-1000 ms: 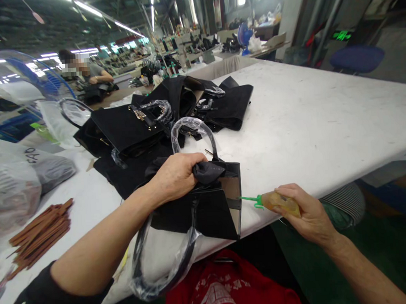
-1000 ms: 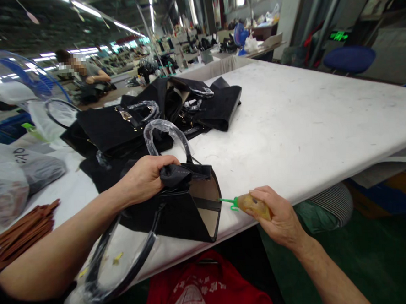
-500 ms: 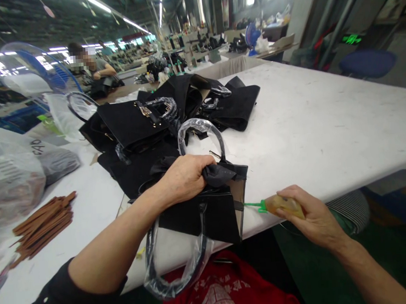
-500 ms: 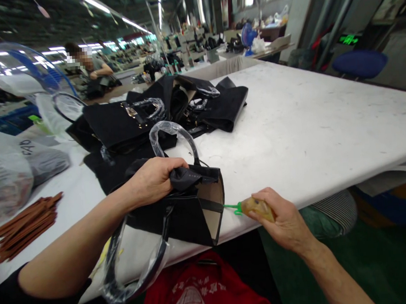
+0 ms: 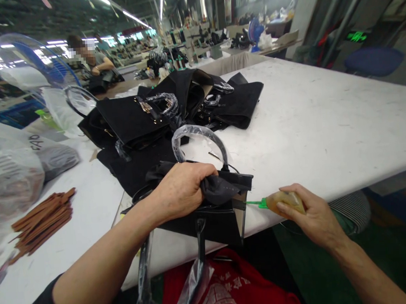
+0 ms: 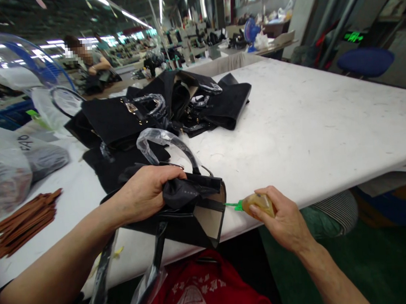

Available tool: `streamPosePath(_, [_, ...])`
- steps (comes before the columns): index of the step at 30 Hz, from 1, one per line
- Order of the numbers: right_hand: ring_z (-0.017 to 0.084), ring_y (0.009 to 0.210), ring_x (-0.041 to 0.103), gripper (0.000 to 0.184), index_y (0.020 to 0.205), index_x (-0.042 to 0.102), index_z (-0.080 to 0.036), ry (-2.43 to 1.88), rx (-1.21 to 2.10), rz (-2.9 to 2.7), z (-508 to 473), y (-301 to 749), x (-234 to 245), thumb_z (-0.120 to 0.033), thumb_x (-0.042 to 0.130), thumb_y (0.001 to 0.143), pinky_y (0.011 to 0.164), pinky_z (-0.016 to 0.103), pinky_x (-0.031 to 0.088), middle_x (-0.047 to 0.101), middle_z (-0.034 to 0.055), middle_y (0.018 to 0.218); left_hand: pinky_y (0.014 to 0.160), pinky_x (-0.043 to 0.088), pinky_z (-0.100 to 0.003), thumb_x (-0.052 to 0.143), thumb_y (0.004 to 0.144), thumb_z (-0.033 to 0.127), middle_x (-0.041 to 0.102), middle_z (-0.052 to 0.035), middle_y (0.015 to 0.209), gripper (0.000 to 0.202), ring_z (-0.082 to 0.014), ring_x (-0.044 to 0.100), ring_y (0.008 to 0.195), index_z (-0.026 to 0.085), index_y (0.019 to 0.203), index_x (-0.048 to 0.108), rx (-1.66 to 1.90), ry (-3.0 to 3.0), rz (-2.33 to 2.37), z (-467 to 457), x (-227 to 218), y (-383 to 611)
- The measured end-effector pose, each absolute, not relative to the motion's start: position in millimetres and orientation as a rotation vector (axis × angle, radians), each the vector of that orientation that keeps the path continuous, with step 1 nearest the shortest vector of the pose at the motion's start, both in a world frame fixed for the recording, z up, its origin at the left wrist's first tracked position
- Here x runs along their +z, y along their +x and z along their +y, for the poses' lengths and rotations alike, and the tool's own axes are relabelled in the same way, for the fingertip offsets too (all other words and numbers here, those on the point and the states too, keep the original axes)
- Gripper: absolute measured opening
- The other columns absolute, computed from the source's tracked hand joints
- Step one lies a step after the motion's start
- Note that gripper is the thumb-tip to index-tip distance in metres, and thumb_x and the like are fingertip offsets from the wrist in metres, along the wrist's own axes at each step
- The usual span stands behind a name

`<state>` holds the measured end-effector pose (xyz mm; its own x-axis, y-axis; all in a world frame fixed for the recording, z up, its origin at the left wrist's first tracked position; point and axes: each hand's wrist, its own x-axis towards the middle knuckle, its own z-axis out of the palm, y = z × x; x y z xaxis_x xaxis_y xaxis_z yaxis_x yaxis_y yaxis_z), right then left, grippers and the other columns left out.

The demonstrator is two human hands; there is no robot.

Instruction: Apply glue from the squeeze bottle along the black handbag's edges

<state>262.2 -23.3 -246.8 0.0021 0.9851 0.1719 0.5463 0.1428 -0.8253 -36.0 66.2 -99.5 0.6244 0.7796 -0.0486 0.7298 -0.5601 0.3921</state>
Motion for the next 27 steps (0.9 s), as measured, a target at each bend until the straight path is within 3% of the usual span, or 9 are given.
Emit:
streamPosePath(3, [0.021,0.074,0.064,0.026,0.103,0.064,-0.025,-1.515,0.892,-1.632,-23.4,263.0,-247.5,-0.047,0.065,0.090,0.064,0.030,0.049,0.068,-0.0017,0.088,0.063,0.038,-0.022,0.057,0.077,0.008,0.069,0.0024,0.077,0.016,-0.0133,0.062,0.071,0.020,0.082,0.067,0.203,2.470,1.176,60.6,-98.9,-38.7])
streamPosePath(11, [0.020,0.072,0.064,0.028,0.102,0.064,-0.025,-1.523,0.971,-1.581,-29.3,262.7,-250.2,-0.049,0.064,0.090,0.062,0.029,0.049,0.068,-0.0024,0.084,0.064,0.039,-0.022,0.058,0.082,0.011,0.069,0.0031,0.078,0.012,-0.0117,0.062,0.071,0.019,0.085,0.067,0.244,2.469,1.143,54.2,-99.1,-43.6])
streamPosePath(16, [0.020,0.068,0.061,0.026,0.101,0.065,-0.024,-1.515,0.683,-1.548,-32.3,260.6,-254.6,-0.046,0.067,0.088,0.060,0.030,0.048,0.067,-0.0011,0.083,0.064,0.040,-0.022,0.059,0.084,0.016,0.070,0.0020,0.078,0.009,-0.0130,0.063,0.072,0.020,0.085,0.068,0.261,2.444,1.147,49.4,-98.6,-44.5])
streamPosePath(20, [0.019,0.067,0.062,0.023,0.105,0.063,-0.025,-1.447,0.859,-1.626,-32.7,262.8,-257.9,-0.044,0.064,0.092,0.059,0.029,0.049,0.066,-0.0016,0.084,0.064,0.040,-0.021,0.059,0.084,0.016,0.070,0.0020,0.077,0.010,-0.0127,0.064,0.072,0.020,0.086,0.068,0.257,2.415,1.153,47.1,-97.6,-44.5])
streamPosePath(24, [0.020,0.069,0.062,0.025,0.104,0.064,-0.024,-1.480,0.727,-1.575,-32.3,263.4,-257.3,-0.044,0.067,0.090,0.060,0.029,0.049,0.066,-0.0008,0.084,0.063,0.040,-0.021,0.059,0.083,0.015,0.070,0.0016,0.077,0.011,-0.0130,0.064,0.073,0.020,0.085,0.068,0.253,2.417,1.169,46.5,-97.6,-44.8])
streamPosePath(27, [0.019,0.067,0.061,0.021,0.102,0.063,-0.025,-1.403,0.867,-1.688,-32.8,262.2,-255.2,-0.044,0.064,0.093,0.059,0.028,0.048,0.065,-0.0014,0.083,0.063,0.040,-0.021,0.059,0.084,0.017,0.070,0.0019,0.078,0.009,-0.0128,0.063,0.072,0.020,0.086,0.068,0.258,2.415,1.159,46.6,-98.5,-45.7])
